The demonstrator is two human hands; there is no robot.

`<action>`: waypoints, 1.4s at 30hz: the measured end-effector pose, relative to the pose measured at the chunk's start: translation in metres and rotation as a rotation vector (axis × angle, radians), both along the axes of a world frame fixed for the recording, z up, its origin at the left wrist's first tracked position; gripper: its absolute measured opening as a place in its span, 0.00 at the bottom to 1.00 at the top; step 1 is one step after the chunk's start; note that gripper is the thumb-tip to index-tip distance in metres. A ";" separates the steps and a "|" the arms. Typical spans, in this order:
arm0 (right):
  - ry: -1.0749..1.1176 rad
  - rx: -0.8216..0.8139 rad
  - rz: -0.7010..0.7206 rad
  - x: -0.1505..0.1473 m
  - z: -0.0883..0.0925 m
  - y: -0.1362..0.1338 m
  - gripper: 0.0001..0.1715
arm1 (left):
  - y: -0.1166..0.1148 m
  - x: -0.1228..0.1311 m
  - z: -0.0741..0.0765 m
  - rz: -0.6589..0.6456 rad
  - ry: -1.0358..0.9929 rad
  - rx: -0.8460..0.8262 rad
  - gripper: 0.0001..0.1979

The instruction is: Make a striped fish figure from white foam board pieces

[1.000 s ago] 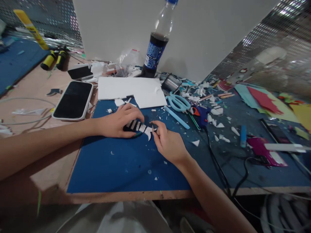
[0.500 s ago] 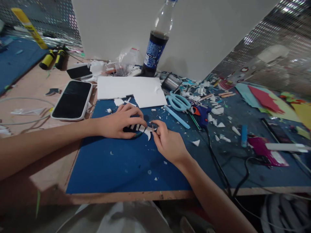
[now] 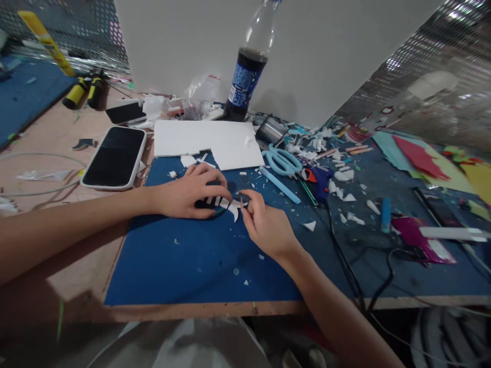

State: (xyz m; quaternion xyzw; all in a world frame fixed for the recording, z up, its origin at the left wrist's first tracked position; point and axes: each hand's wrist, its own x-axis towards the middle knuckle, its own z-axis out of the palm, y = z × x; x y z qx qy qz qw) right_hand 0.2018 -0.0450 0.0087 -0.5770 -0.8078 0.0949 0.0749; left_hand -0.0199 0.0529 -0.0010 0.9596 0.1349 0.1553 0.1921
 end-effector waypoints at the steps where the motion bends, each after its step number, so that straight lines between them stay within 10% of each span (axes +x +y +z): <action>1: 0.002 0.002 0.000 0.000 0.000 0.000 0.21 | 0.000 0.000 0.000 -0.003 -0.003 0.001 0.12; 18: 0.013 0.024 -0.063 0.001 0.005 -0.002 0.23 | -0.001 -0.002 0.001 0.016 -0.038 -0.085 0.20; 25: 0.127 0.280 -0.037 0.011 0.011 0.002 0.27 | -0.003 -0.004 0.003 0.067 -0.025 -0.083 0.22; 42: 0.310 -0.007 0.017 0.006 0.007 0.000 0.34 | -0.003 -0.003 0.003 0.115 -0.052 -0.121 0.26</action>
